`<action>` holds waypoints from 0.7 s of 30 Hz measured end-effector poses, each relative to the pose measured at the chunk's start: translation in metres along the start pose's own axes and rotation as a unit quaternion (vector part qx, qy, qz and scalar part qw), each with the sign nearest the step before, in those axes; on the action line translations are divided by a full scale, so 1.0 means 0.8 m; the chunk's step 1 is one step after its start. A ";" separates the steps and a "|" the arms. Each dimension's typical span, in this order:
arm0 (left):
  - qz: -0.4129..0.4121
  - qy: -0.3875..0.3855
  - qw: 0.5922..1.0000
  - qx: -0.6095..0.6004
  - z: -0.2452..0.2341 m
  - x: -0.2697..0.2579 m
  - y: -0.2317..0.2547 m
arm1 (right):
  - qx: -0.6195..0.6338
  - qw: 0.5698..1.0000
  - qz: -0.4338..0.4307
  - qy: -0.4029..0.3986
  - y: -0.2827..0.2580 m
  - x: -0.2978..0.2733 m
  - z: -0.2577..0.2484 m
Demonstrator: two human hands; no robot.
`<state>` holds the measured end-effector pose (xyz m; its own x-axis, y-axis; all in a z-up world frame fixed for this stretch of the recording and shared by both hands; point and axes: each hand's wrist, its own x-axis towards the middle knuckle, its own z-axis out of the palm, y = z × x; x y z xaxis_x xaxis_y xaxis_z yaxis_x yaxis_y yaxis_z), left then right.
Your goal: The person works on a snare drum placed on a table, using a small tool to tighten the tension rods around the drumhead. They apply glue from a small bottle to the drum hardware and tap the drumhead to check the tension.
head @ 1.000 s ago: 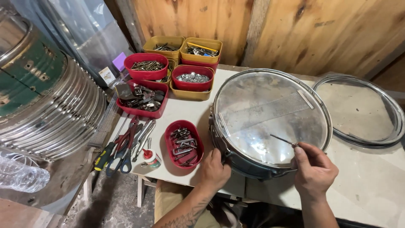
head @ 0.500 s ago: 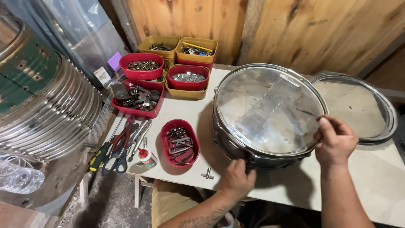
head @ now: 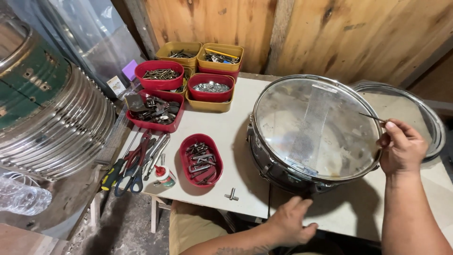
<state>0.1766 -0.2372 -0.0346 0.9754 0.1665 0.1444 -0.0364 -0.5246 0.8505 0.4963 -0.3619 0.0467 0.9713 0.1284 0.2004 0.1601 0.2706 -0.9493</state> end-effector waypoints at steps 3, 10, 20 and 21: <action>0.086 0.128 0.988 -0.018 -0.013 0.006 -0.035 | -0.002 1.000 0.001 -0.003 -0.004 -0.001 -0.003; -0.287 0.185 0.940 -0.008 -0.203 0.039 0.004 | 0.001 1.000 -0.018 0.005 -0.031 -0.076 0.011; -0.259 0.082 0.962 -0.042 -0.267 0.143 -0.041 | 0.002 0.999 -0.048 0.014 -0.022 -0.133 0.034; -0.216 0.105 0.971 -0.010 -0.262 0.148 -0.064 | 0.007 0.999 -0.047 0.011 -0.021 -0.132 0.034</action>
<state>0.2481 -0.0154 0.0448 0.8350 0.5348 -0.1295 0.3600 -0.3529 0.8637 0.3860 -0.3541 0.0483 0.9559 0.0801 0.2825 0.2482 0.2936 -0.9231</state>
